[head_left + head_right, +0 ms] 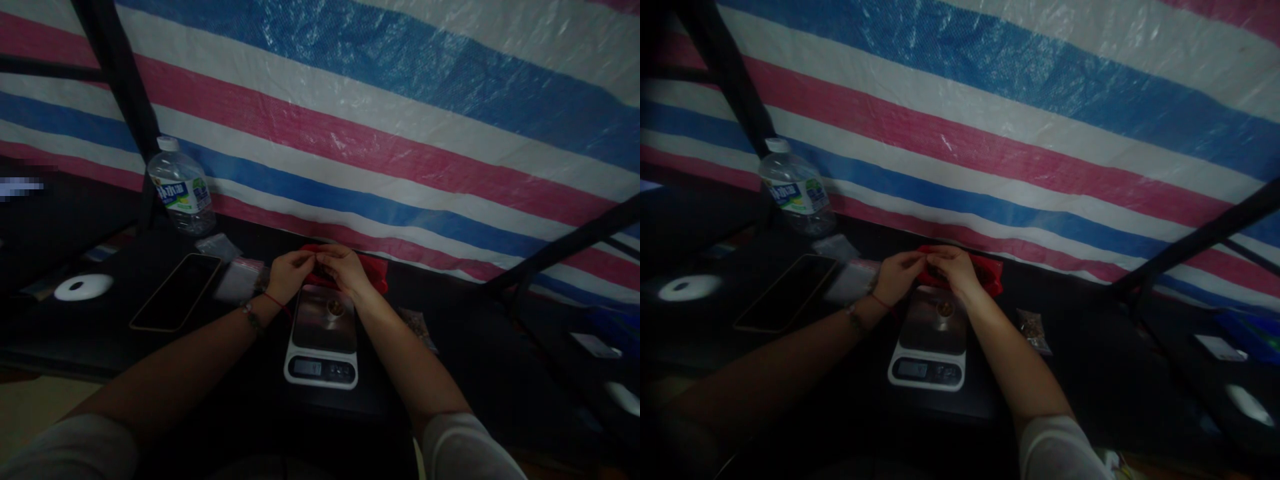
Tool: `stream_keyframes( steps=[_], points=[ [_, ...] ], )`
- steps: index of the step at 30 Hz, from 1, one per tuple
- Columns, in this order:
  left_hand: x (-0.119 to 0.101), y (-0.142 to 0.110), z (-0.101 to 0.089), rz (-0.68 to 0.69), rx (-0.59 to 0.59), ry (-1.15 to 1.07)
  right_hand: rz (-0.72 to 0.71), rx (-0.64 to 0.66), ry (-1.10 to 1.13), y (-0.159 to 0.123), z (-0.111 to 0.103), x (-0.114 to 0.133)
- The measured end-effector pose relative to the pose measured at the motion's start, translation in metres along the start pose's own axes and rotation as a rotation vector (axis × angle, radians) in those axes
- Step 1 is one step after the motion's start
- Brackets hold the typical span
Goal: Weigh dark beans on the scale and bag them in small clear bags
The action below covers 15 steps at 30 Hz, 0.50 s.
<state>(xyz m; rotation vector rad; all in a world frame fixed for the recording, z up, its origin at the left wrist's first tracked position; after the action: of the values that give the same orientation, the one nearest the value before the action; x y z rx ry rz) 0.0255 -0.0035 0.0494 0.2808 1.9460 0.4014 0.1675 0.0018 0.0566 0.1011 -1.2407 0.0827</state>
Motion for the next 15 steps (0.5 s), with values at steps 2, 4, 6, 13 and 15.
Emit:
stream_keyframes(
  steps=[2, 4, 6, 13, 15],
  points=[
    [-0.0016, -0.0006, -0.0007, -0.001, 0.003, 0.0, 0.0, -0.006, 0.016, -0.0001, 0.0004, -0.0006],
    [-0.0032, -0.0012, -0.0014, 0.004, 0.002, -0.001, -0.003, -0.009, 0.032, -0.0001, 0.0009, -0.0008],
    [-0.004, -0.0017, -0.0019, 0.009, -0.009, -0.005, -0.012, -0.008, 0.036, 0.0, 0.0013, -0.0008],
    [-0.0005, -0.0012, -0.0013, 0.058, -0.01, 0.057, 0.005, -0.005, 0.015, 0.0014, -0.001, -0.0041],
    [0.0004, -0.0007, -0.0014, 0.092, -0.001, 0.115, 0.016, 0.016, 0.02, 0.0019, -0.0006, -0.0049]
  ],
)
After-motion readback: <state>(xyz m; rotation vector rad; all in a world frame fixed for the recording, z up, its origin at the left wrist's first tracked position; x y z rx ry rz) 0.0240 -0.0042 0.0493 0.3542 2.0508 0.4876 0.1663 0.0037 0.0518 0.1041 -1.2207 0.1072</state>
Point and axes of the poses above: each hand's wrist, its own y-axis towards the middle knuckle, its own z-axis out of the palm, x = y × z, the point moved 4 cm from there along y, towards the middle knuckle, and after that the axes turned 7 degrees about y, right-handed, at the moved point
